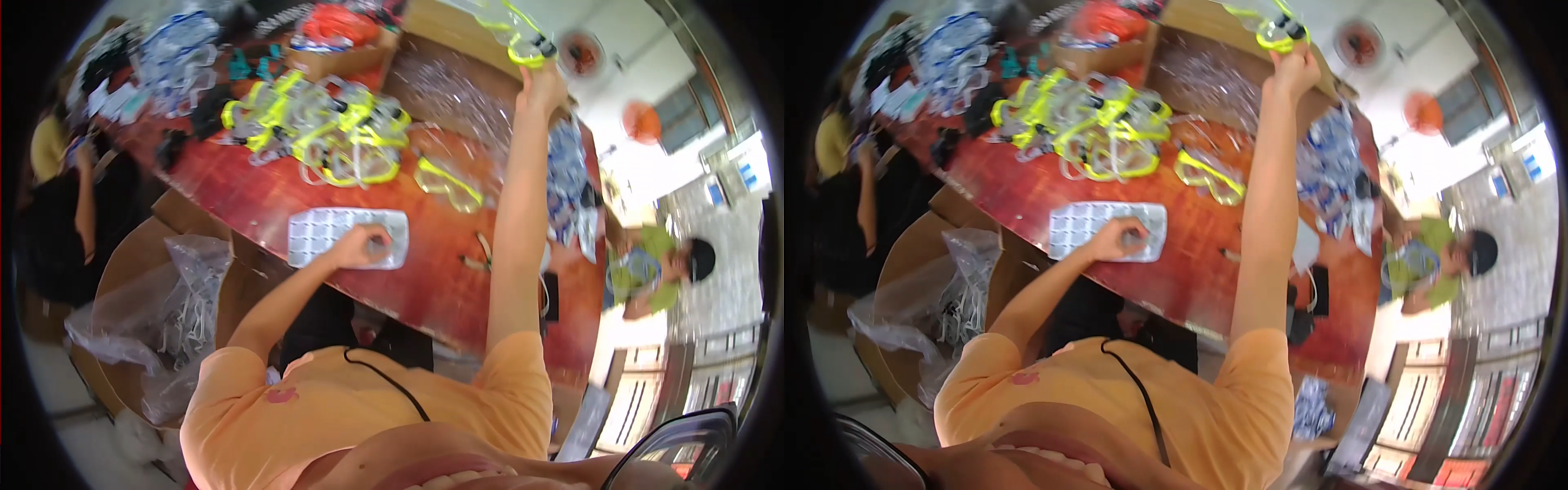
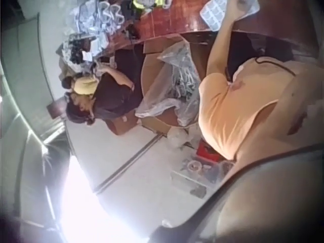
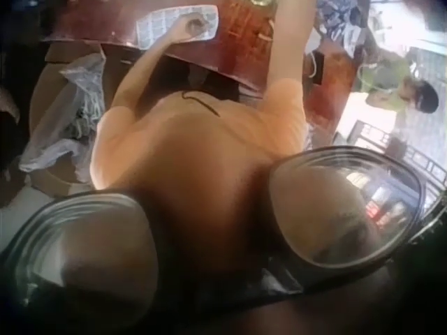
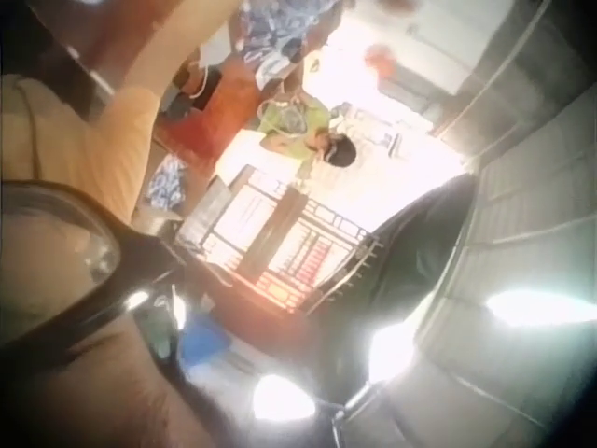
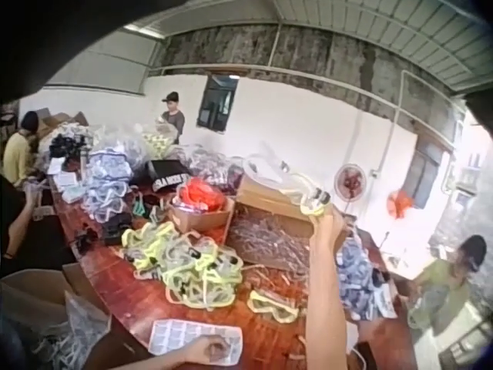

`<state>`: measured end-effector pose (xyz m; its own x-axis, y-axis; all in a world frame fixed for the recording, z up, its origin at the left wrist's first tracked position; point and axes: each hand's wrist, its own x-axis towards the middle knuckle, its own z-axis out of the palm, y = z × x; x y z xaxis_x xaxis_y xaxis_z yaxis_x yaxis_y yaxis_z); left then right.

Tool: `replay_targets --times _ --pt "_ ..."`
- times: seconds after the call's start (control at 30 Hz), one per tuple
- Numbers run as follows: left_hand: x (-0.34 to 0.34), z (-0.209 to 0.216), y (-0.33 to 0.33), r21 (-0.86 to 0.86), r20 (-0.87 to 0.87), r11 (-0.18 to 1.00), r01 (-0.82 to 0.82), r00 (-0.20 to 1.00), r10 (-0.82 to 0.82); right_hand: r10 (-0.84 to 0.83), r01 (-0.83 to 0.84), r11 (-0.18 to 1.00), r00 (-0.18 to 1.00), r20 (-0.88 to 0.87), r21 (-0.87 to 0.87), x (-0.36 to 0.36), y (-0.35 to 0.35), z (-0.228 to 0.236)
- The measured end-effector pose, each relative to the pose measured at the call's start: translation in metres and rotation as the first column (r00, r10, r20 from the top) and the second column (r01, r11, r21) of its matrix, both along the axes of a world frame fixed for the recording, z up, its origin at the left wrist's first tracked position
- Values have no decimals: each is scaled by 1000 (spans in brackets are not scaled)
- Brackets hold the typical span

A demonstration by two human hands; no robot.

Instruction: Packaging safety goggles into plastic bags with an instruction sheet.

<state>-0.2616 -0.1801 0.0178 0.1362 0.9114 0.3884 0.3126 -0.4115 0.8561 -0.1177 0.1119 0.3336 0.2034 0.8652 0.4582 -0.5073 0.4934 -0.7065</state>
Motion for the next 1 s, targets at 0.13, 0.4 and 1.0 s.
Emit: replay_targets --times 0.13,0.4,1.0 --pt "29 -15 28 -25 -22 998 -56 998 55 -70 71 997 996 48 -10 98 -10 -46" --pt "45 -44 75 92 -216 982 -167 959 184 -269 307 951 809 523 15 276 -44 -189" --pt "47 -74 86 -281 196 954 100 980 -45 -659 286 750 254 708 596 106 -214 -383"
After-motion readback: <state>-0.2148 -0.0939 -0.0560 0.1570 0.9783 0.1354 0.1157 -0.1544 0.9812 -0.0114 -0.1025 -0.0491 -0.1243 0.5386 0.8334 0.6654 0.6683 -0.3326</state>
